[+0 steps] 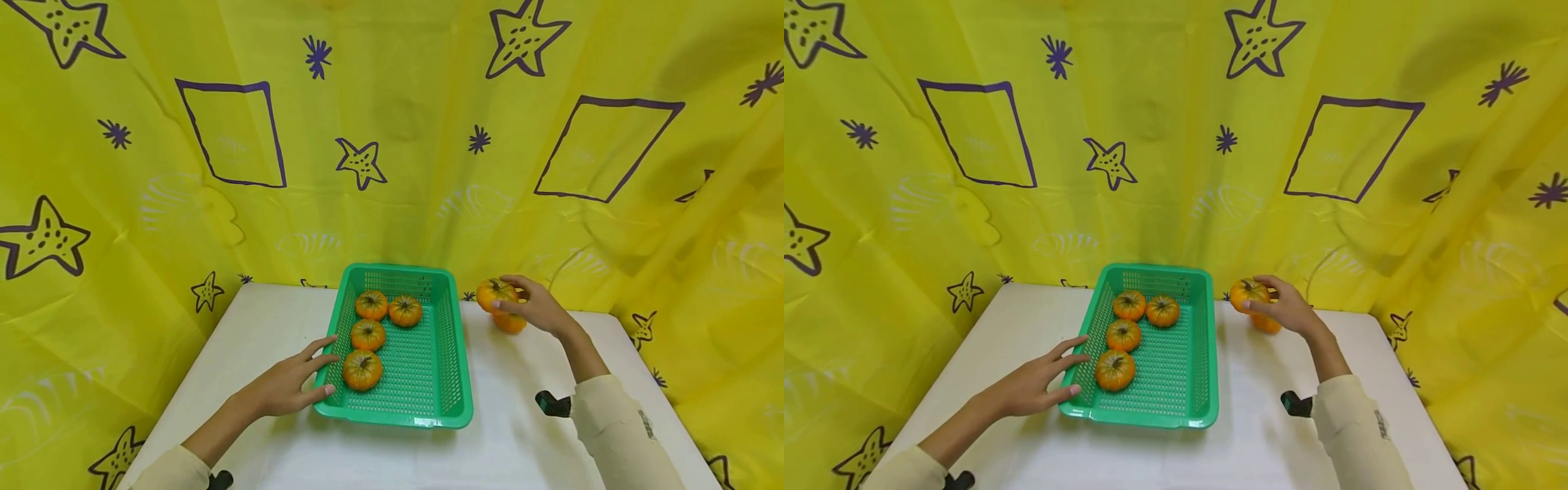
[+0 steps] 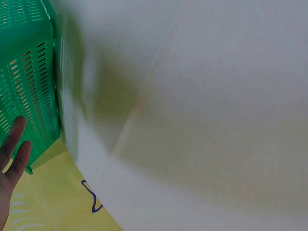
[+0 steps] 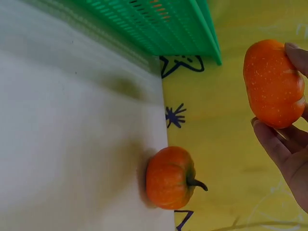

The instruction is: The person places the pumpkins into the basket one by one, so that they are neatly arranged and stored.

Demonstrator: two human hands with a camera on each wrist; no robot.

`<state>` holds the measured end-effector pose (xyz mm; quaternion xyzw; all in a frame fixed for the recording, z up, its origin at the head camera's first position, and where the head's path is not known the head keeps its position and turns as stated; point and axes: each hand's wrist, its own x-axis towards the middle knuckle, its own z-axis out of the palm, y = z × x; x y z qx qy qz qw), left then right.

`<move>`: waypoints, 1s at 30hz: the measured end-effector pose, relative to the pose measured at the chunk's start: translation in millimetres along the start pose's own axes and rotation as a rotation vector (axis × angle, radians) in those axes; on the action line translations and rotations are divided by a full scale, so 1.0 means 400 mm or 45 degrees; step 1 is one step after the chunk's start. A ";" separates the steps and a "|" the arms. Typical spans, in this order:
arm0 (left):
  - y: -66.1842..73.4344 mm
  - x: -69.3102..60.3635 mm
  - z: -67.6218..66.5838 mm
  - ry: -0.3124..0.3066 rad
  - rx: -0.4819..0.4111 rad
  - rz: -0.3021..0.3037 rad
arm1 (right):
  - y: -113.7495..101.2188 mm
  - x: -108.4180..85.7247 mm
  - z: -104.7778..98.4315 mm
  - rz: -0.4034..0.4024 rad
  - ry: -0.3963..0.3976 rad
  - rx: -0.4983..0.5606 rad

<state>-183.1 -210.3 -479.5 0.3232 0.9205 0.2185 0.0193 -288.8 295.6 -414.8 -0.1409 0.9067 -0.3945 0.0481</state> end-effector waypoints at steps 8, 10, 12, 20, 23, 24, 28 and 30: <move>0.003 0.001 0.000 -0.010 -0.012 -0.002 | -0.029 0.011 0.016 -0.062 -0.039 0.035; 0.003 0.001 0.000 -0.010 -0.009 -0.003 | -0.038 0.012 0.020 -0.066 -0.048 0.045; 0.003 0.001 0.000 -0.008 -0.008 -0.002 | -0.046 0.013 0.024 -0.070 -0.054 0.056; 0.000 0.000 0.000 0.008 -0.002 0.007 | -0.076 0.028 0.046 -0.113 -0.081 0.133; 0.000 -0.001 0.000 0.011 0.001 0.010 | -0.085 0.034 0.057 -0.133 -0.102 0.137; 0.000 -0.001 0.001 0.011 0.003 0.009 | -0.089 0.037 0.061 -0.138 -0.111 0.137; -0.001 0.000 0.001 0.013 0.015 0.008 | -0.103 0.048 0.078 -0.169 -0.146 0.147; 0.000 0.000 0.001 0.012 0.011 0.008 | -0.112 0.054 0.088 -0.169 -0.161 0.162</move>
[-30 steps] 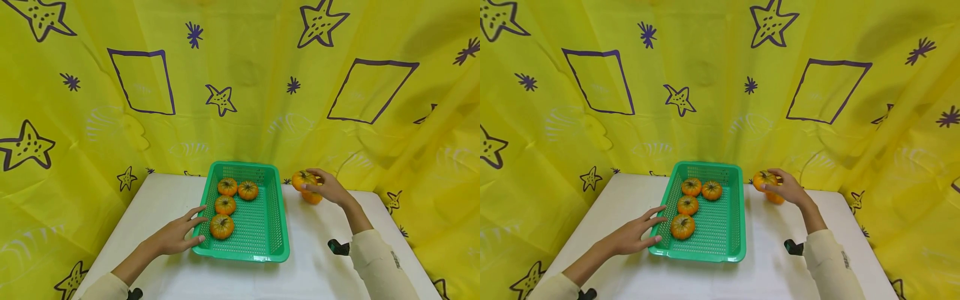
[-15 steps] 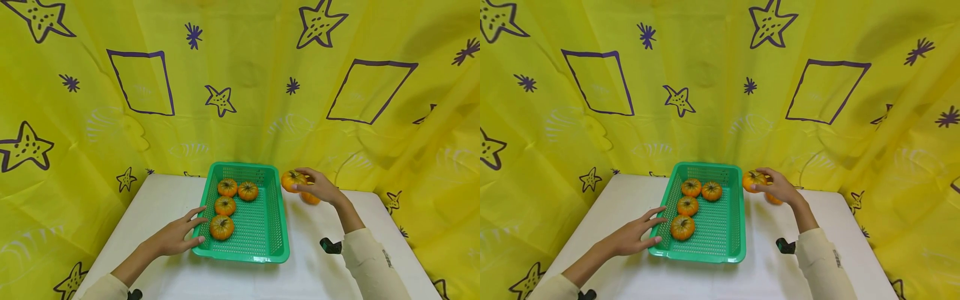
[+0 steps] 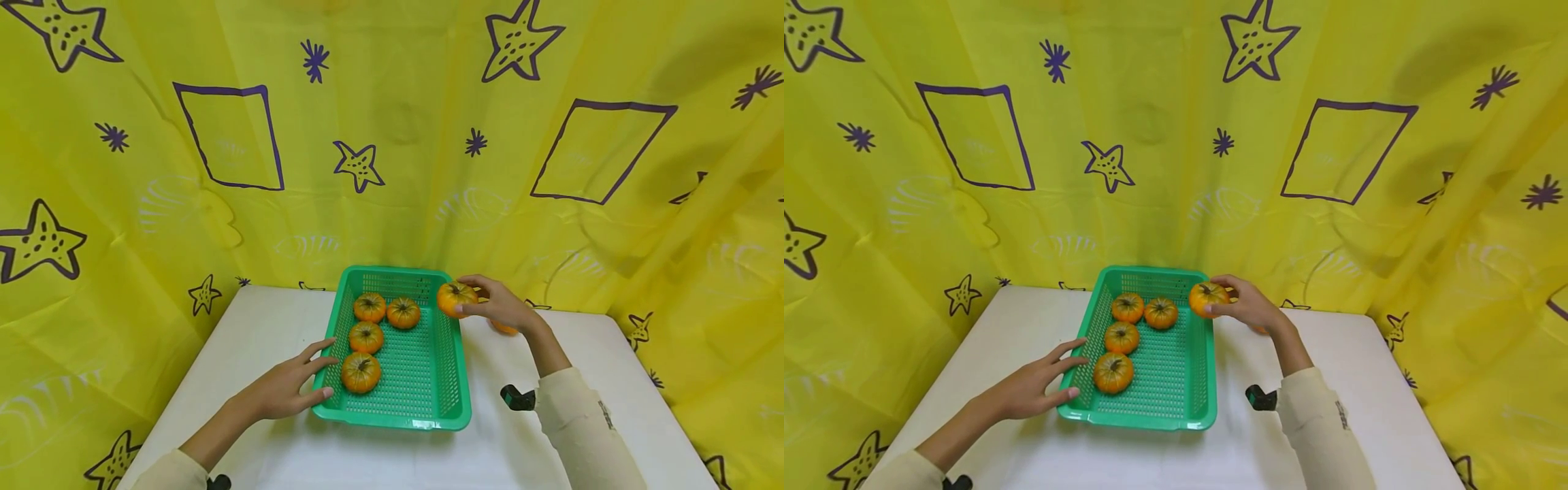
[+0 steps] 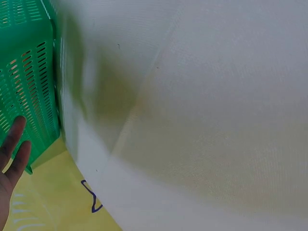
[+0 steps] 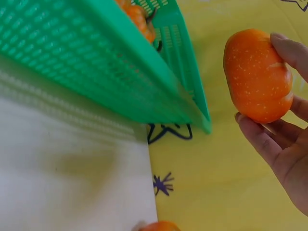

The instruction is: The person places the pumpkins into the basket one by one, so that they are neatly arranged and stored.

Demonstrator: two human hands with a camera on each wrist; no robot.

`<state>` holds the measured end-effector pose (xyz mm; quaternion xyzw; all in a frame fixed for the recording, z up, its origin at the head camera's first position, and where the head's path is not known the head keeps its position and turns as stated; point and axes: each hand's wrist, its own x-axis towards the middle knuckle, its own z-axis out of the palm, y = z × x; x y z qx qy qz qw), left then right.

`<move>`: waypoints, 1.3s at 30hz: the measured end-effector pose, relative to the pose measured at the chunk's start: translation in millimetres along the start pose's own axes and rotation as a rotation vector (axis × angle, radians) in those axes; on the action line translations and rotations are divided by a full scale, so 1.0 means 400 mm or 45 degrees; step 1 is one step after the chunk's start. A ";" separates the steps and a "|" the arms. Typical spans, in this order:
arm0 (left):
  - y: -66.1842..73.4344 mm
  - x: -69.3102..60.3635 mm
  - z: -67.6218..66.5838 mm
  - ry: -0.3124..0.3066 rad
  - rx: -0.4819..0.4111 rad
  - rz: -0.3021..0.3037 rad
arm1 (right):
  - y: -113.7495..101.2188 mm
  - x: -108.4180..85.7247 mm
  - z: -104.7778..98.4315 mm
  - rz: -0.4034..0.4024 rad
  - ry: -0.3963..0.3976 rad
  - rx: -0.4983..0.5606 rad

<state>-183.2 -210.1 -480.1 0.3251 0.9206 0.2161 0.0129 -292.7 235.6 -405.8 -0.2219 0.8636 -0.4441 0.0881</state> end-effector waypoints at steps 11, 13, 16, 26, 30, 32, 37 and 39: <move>-0.001 -0.003 0.001 -0.013 -0.012 -0.003 | -0.028 0.045 0.063 0.067 -0.121 0.073; -0.001 -0.003 0.001 -0.013 -0.013 -0.002 | -0.025 0.055 0.075 0.045 -0.132 0.029; -0.001 -0.003 0.000 -0.016 -0.016 -0.006 | -0.022 0.066 0.094 0.032 -0.148 0.000; 0.000 -0.002 0.001 -0.007 -0.011 0.003 | -0.015 0.091 0.147 0.106 -0.175 -0.041; -0.002 -0.001 -0.001 -0.011 -0.016 0.001 | -0.014 0.099 0.156 0.125 -0.176 -0.033; -0.004 -0.001 -0.001 -0.013 -0.016 -0.001 | -0.014 0.103 0.160 0.129 -0.179 -0.037; -0.005 0.002 -0.001 -0.020 -0.020 -0.004 | -0.018 0.113 0.172 0.169 -0.187 -0.017; -0.004 0.003 -0.001 -0.022 -0.020 -0.006 | -0.020 0.117 0.178 0.183 -0.195 -0.008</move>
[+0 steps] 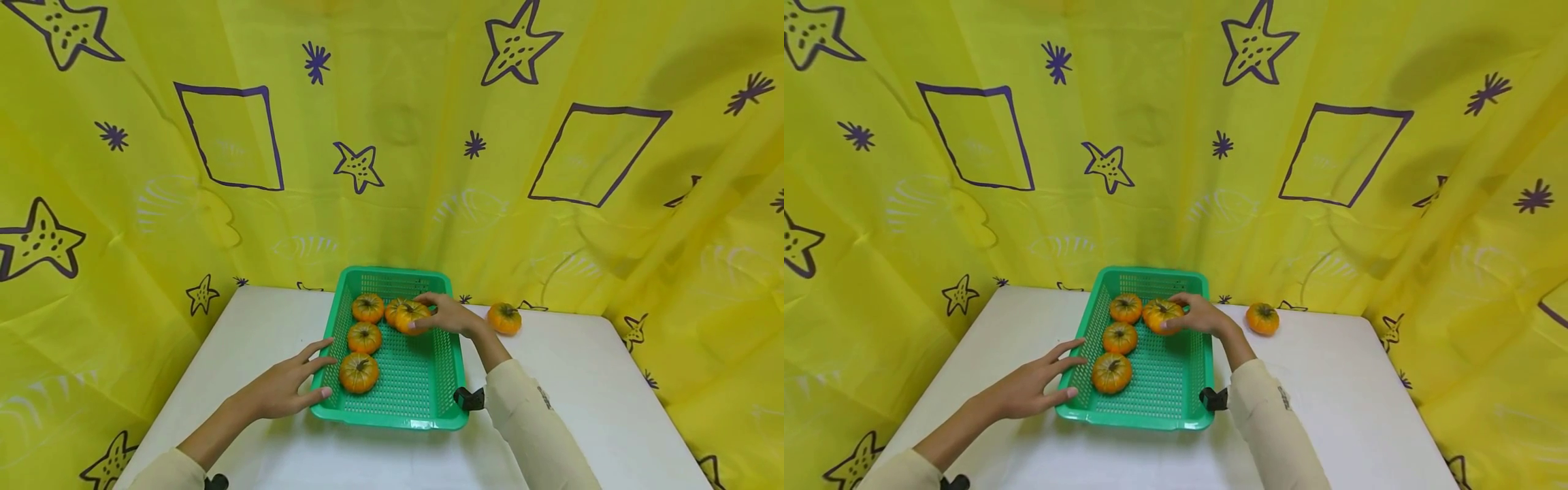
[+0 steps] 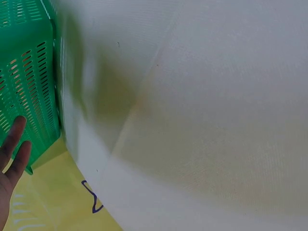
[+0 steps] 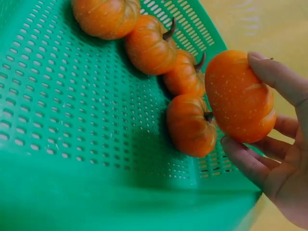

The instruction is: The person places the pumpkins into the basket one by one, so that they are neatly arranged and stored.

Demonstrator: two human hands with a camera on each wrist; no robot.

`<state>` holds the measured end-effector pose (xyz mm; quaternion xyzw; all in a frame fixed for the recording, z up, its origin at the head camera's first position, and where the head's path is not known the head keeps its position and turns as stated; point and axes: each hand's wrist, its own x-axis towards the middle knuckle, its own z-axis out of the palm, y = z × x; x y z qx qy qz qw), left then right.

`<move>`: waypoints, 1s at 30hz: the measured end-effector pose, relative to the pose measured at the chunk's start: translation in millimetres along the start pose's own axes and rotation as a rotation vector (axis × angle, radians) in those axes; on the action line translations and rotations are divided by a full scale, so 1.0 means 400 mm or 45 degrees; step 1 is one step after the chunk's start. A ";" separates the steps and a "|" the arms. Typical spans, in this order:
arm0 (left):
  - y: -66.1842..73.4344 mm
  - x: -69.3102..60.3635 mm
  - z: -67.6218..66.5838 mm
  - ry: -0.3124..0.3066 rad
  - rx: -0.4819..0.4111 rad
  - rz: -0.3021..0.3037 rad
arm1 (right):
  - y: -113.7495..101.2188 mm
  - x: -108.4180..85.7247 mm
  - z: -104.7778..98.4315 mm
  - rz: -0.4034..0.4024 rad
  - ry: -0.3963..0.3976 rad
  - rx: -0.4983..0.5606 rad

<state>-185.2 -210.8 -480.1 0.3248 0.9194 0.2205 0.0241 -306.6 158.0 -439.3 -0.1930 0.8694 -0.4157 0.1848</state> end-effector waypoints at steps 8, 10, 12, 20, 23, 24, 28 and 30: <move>0.002 -0.001 0.001 0.003 -0.002 0.004 | -0.014 0.021 0.022 0.030 -0.035 -0.013; 0.002 -0.002 0.002 0.007 0.003 0.005 | -0.016 0.027 0.027 0.045 -0.033 -0.012; 0.001 -0.001 0.002 0.009 0.011 0.006 | -0.018 0.032 0.032 0.067 -0.039 -0.006; 0.002 0.001 -0.002 0.014 0.016 0.014 | -0.016 0.042 0.051 0.120 -0.074 -0.076; 0.002 0.000 -0.002 0.021 0.024 0.025 | -0.014 0.045 0.057 0.141 -0.079 -0.104; 0.002 0.000 -0.001 0.023 0.025 0.027 | -0.014 0.046 0.059 0.147 -0.082 -0.108; 0.000 0.000 0.001 0.027 0.027 0.028 | -0.012 0.050 0.070 0.176 -0.097 -0.105; -0.001 0.000 0.002 0.027 0.027 0.026 | -0.013 0.049 0.073 0.189 -0.103 -0.100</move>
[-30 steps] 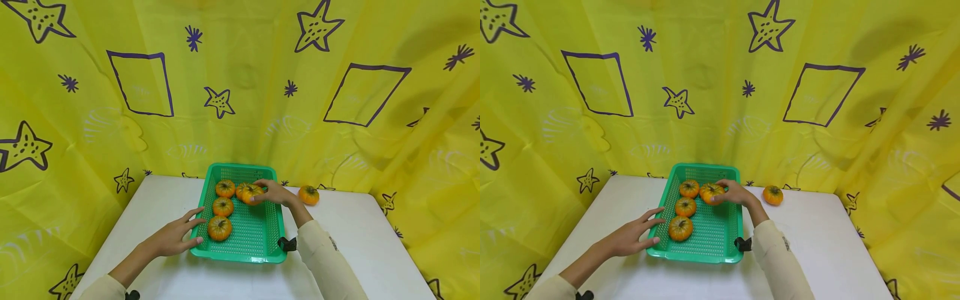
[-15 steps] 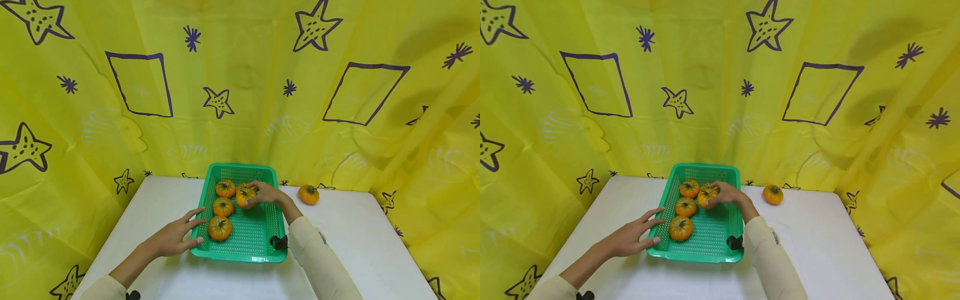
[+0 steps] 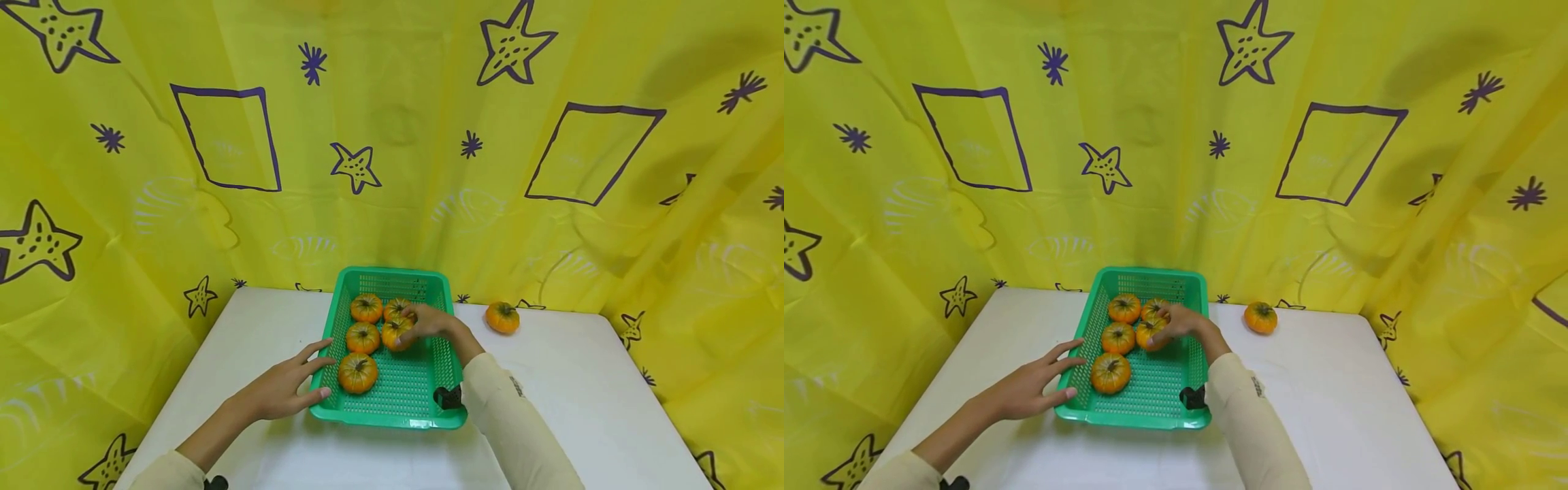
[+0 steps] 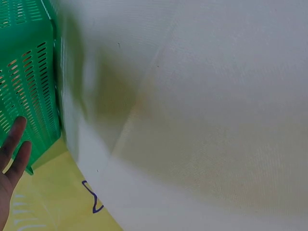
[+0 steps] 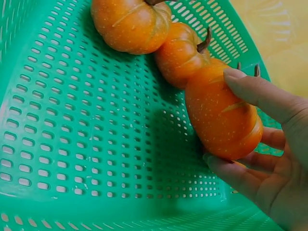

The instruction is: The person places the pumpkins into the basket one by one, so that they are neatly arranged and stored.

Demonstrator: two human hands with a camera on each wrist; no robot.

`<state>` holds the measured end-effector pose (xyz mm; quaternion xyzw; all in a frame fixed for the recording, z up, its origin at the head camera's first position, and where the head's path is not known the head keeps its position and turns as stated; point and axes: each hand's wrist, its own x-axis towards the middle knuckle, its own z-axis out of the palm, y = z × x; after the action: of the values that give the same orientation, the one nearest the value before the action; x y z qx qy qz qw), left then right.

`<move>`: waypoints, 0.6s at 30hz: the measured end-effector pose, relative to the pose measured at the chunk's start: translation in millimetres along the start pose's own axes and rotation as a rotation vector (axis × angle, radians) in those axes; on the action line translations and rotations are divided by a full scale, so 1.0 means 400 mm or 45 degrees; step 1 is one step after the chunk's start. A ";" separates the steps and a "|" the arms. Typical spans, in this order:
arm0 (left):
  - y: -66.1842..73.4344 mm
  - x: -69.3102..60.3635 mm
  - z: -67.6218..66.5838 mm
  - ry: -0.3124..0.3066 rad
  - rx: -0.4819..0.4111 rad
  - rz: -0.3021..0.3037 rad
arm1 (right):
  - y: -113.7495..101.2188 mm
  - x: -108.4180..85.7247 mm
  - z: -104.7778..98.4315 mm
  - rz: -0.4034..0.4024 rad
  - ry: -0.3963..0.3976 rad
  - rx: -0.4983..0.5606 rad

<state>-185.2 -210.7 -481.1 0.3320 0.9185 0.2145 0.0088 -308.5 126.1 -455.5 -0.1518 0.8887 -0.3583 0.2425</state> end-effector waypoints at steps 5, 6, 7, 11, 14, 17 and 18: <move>0.000 0.001 0.000 -0.002 -0.004 -0.001 | -0.004 -0.002 0.008 0.038 -0.030 0.030; 0.000 0.001 0.000 -0.002 -0.005 -0.002 | -0.005 -0.001 0.010 0.048 -0.035 0.037; 0.000 0.001 0.000 -0.002 -0.005 -0.003 | -0.005 -0.001 0.013 0.059 -0.039 0.043; 0.000 0.001 0.001 0.001 -0.007 -0.004 | -0.007 0.004 0.019 0.078 -0.038 -0.012; -0.001 0.001 0.002 0.003 -0.006 -0.004 | -0.009 0.006 0.021 0.082 -0.046 -0.091; -0.001 0.000 0.002 0.004 -0.004 -0.003 | -0.009 0.007 0.022 0.097 -0.056 -0.139; -0.001 0.000 0.002 0.004 -0.002 -0.002 | -0.009 0.007 0.023 0.101 -0.059 -0.150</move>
<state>-185.3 -210.6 -481.8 0.3309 0.9186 0.2159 0.0077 -305.4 117.3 -459.7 -0.1386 0.9078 -0.2918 0.2676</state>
